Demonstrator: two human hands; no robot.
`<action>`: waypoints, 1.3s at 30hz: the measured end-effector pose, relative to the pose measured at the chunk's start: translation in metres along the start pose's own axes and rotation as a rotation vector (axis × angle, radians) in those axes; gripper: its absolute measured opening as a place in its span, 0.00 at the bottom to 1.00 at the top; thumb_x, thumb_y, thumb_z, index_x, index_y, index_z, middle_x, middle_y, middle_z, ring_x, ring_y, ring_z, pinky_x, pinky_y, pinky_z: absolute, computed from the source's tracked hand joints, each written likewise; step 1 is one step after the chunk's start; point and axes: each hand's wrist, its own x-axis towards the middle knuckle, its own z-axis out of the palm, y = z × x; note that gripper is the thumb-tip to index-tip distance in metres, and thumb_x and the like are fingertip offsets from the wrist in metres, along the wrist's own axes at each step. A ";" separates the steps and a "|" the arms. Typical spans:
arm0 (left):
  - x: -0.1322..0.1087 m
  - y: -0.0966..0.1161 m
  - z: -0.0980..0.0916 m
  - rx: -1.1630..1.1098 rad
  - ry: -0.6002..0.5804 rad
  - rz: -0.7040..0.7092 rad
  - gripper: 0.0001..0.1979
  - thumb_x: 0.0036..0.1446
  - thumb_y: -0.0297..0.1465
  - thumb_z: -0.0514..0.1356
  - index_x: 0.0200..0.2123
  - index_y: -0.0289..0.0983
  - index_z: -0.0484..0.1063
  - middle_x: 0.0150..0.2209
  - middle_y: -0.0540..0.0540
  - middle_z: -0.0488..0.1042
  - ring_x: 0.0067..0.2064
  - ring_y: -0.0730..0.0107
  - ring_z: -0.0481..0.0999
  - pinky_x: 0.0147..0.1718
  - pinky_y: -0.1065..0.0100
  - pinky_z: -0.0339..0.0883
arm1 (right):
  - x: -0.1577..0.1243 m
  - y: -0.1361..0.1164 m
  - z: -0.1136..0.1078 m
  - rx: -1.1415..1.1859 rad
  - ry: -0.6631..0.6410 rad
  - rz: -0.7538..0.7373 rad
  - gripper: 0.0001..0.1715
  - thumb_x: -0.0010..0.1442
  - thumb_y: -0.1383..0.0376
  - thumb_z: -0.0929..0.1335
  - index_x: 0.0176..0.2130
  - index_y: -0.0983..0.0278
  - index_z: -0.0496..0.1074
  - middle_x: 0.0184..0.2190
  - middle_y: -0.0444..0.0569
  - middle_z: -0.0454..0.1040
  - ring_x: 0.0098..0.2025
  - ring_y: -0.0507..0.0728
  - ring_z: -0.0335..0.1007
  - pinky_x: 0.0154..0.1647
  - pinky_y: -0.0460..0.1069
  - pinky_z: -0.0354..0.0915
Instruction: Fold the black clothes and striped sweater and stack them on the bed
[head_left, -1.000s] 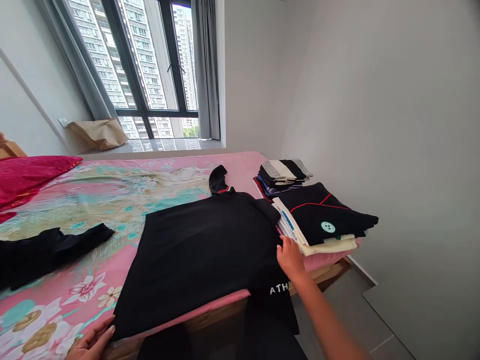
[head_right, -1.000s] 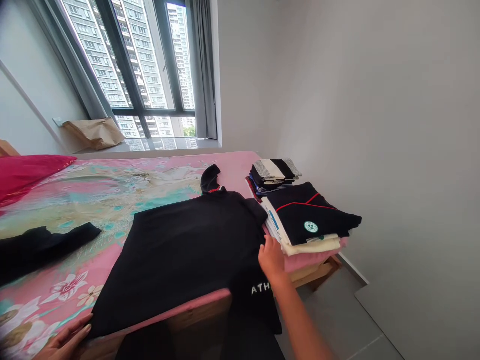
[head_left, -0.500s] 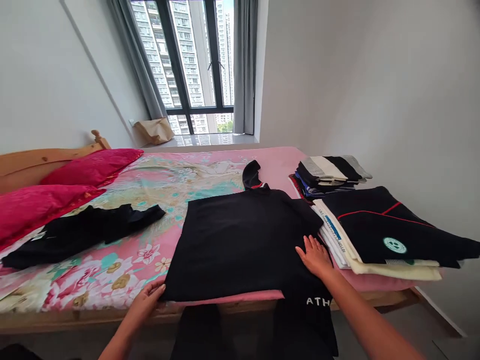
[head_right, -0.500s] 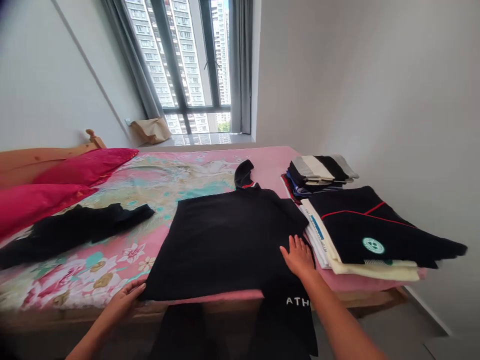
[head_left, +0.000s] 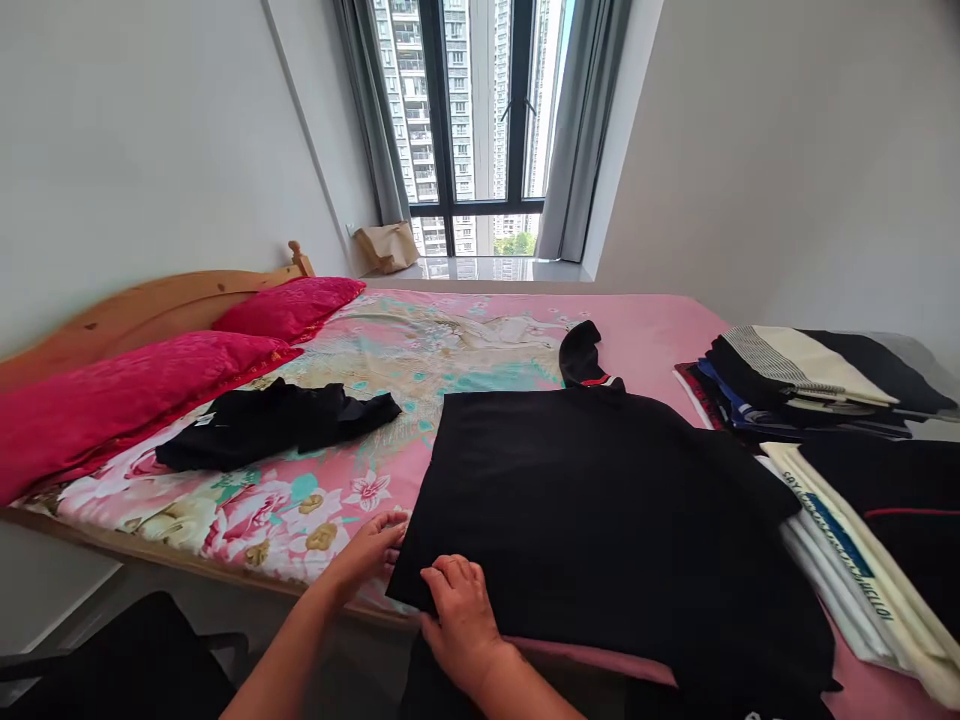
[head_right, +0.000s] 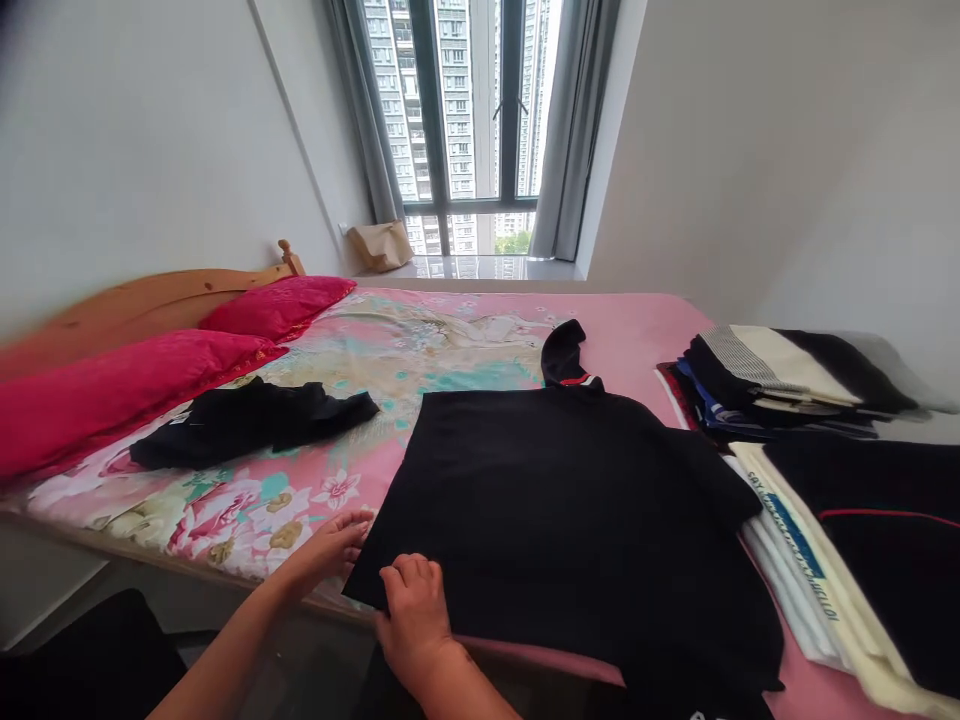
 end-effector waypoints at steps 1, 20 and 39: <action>0.010 0.004 0.000 0.017 0.014 0.025 0.31 0.40 0.50 0.62 0.44 0.38 0.61 0.24 0.55 0.69 0.22 0.75 0.69 0.23 0.72 0.61 | 0.002 0.004 0.008 -0.003 0.014 0.015 0.26 0.49 0.65 0.72 0.48 0.60 0.67 0.46 0.51 0.70 0.49 0.62 0.63 0.50 0.59 0.60; 0.086 0.027 0.009 0.394 0.133 0.165 0.17 0.39 0.41 0.65 0.20 0.37 0.62 0.16 0.57 0.58 0.21 0.78 0.58 0.20 0.74 0.48 | 0.017 -0.001 0.023 0.069 0.060 0.158 0.30 0.45 0.57 0.75 0.47 0.56 0.66 0.43 0.50 0.69 0.44 0.63 0.63 0.46 0.59 0.59; 0.121 0.052 0.024 0.382 0.233 0.212 0.13 0.47 0.38 0.63 0.32 0.35 0.70 0.30 0.46 0.77 0.34 0.63 0.76 0.29 0.70 0.65 | 0.031 -0.007 0.035 0.020 -0.020 0.152 0.12 0.46 0.72 0.70 0.31 0.59 0.67 0.31 0.43 0.72 0.35 0.58 0.65 0.38 0.52 0.58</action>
